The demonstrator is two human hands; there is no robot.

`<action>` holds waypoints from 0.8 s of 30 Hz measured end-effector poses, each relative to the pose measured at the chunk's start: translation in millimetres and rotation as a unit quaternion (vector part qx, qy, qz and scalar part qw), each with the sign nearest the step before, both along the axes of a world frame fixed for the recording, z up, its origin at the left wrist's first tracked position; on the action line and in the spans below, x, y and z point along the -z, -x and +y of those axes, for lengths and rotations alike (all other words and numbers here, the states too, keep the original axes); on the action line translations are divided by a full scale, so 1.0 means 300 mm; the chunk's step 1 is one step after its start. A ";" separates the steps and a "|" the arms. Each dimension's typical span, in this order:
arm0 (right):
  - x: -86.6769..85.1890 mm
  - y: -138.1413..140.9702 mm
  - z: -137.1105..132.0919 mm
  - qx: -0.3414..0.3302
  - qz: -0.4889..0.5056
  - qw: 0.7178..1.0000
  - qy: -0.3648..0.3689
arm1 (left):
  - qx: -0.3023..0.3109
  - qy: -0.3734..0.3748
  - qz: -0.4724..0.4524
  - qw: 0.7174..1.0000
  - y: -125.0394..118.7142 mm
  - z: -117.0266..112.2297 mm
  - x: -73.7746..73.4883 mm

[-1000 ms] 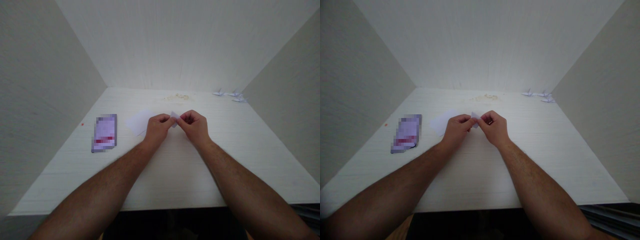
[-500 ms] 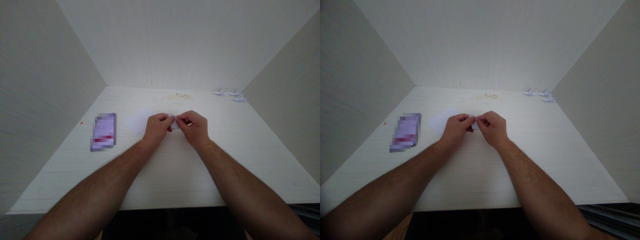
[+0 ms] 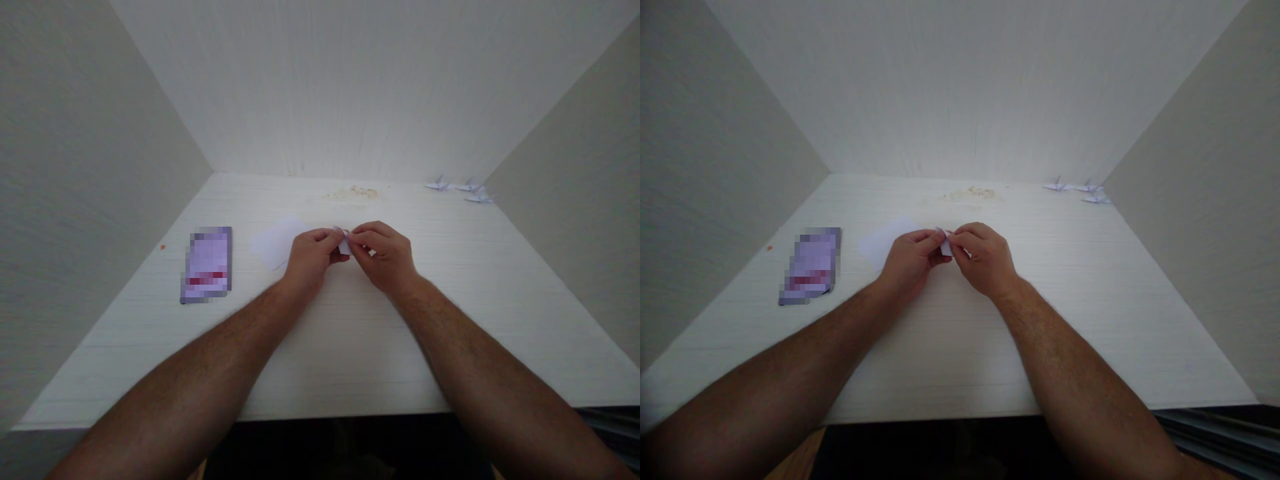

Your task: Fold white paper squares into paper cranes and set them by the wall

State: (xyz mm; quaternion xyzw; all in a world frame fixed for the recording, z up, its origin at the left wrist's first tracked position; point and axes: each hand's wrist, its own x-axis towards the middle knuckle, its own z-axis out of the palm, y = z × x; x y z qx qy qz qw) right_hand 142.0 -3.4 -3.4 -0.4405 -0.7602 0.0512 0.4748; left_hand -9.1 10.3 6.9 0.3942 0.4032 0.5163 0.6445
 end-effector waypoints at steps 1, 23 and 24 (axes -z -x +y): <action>0.001 -0.001 0.001 -0.001 -0.003 1.000 0.000 | 0.001 -0.003 -0.001 1.000 0.000 0.000 0.001; 0.008 -0.006 0.004 0.005 0.022 1.000 -0.020 | -0.004 -0.006 0.056 0.998 0.005 0.011 -0.011; 0.009 -0.006 0.006 0.000 0.022 0.999 -0.031 | -0.009 0.002 0.051 0.999 0.004 0.009 -0.013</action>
